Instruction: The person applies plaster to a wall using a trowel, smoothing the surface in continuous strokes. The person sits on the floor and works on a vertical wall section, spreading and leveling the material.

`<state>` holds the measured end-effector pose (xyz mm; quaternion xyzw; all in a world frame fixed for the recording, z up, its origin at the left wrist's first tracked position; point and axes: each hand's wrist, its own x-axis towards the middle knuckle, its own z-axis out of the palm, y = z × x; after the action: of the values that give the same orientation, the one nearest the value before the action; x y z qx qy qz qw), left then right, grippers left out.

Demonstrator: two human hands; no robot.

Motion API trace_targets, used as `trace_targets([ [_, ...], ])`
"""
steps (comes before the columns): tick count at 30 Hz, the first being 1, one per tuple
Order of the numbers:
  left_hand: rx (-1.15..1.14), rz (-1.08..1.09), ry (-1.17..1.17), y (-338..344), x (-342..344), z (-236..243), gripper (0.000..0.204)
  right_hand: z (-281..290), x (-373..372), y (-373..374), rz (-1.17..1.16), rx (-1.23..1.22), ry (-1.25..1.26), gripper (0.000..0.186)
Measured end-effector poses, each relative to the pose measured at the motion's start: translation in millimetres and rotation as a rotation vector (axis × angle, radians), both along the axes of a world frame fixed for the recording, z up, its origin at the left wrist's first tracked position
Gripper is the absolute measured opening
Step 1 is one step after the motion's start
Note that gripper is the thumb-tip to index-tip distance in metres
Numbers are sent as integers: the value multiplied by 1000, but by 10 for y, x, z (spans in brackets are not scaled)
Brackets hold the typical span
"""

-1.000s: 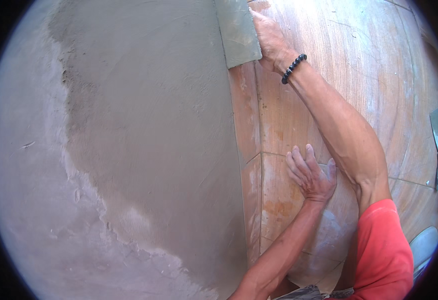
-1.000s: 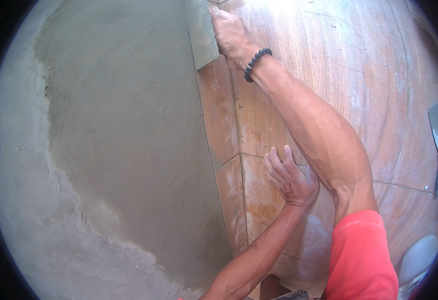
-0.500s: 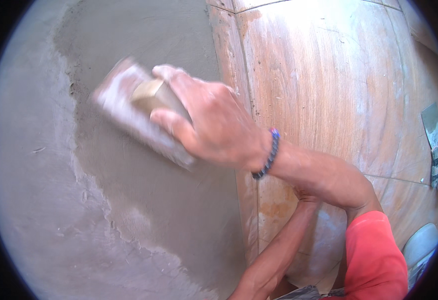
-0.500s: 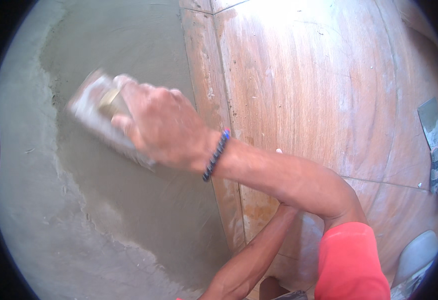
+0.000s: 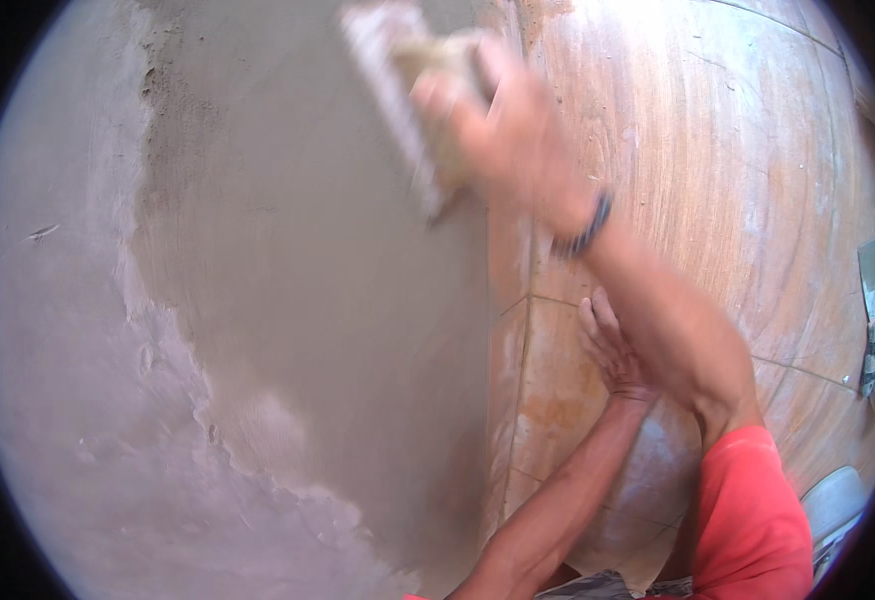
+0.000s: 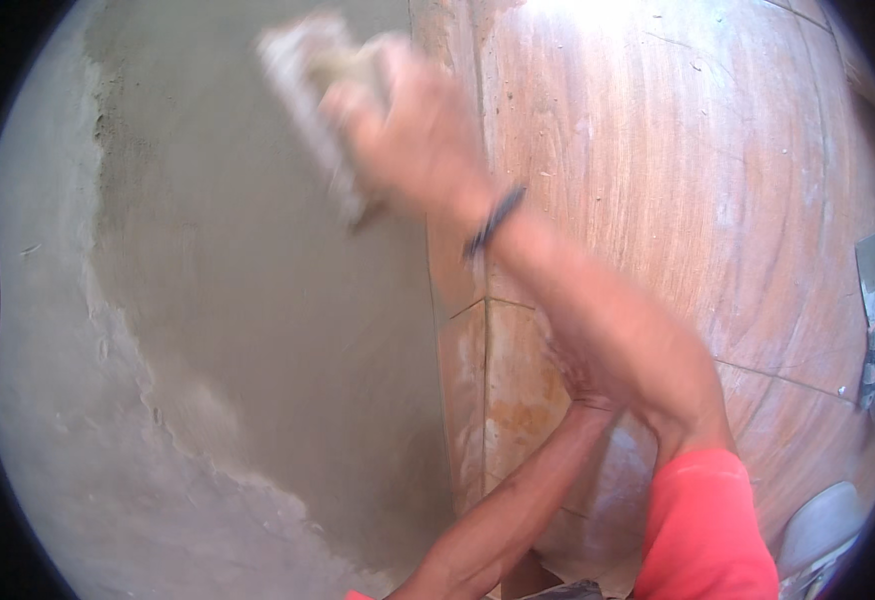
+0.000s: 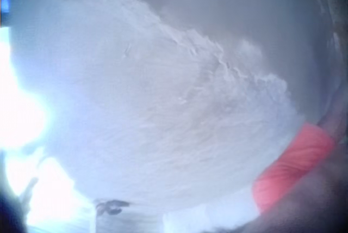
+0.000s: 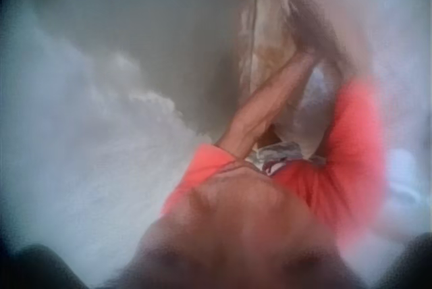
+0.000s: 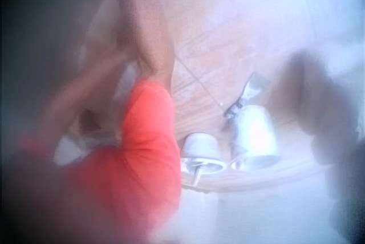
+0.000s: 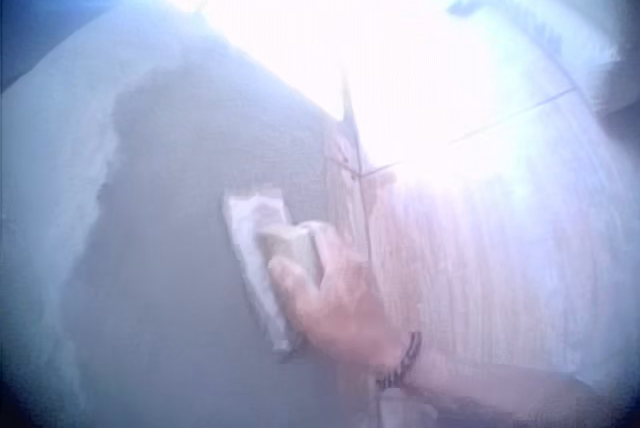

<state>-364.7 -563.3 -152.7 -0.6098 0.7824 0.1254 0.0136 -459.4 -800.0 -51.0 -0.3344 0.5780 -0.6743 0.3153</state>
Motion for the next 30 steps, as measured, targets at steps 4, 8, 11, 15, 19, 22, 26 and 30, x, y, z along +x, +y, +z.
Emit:
trace_targets([
  [4,-89,-8,17,-45,121,3,76,380,765,864,119,-338,127,45],
  [8,-154,-20,36,-15,205,-48,79,197,372,903,165,-194,-44,50],
  [11,-97,-27,92,45,68,-102,77,-522,-245,309,202,71,-353,51],
  [15,-168,-53,109,54,58,-170,70,-632,-95,38,127,-8,-282,39],
  [19,-18,14,26,-24,118,71,76,175,634,680,113,-228,71,55],
  [22,-121,-10,74,-14,111,15,73,340,676,1140,322,-328,83,57],
  [26,-67,16,94,-1,134,-22,76,-72,11,795,332,-12,-516,57],
  [30,-80,-18,84,23,82,-47,75,-662,-452,101,141,-116,-966,49],
])
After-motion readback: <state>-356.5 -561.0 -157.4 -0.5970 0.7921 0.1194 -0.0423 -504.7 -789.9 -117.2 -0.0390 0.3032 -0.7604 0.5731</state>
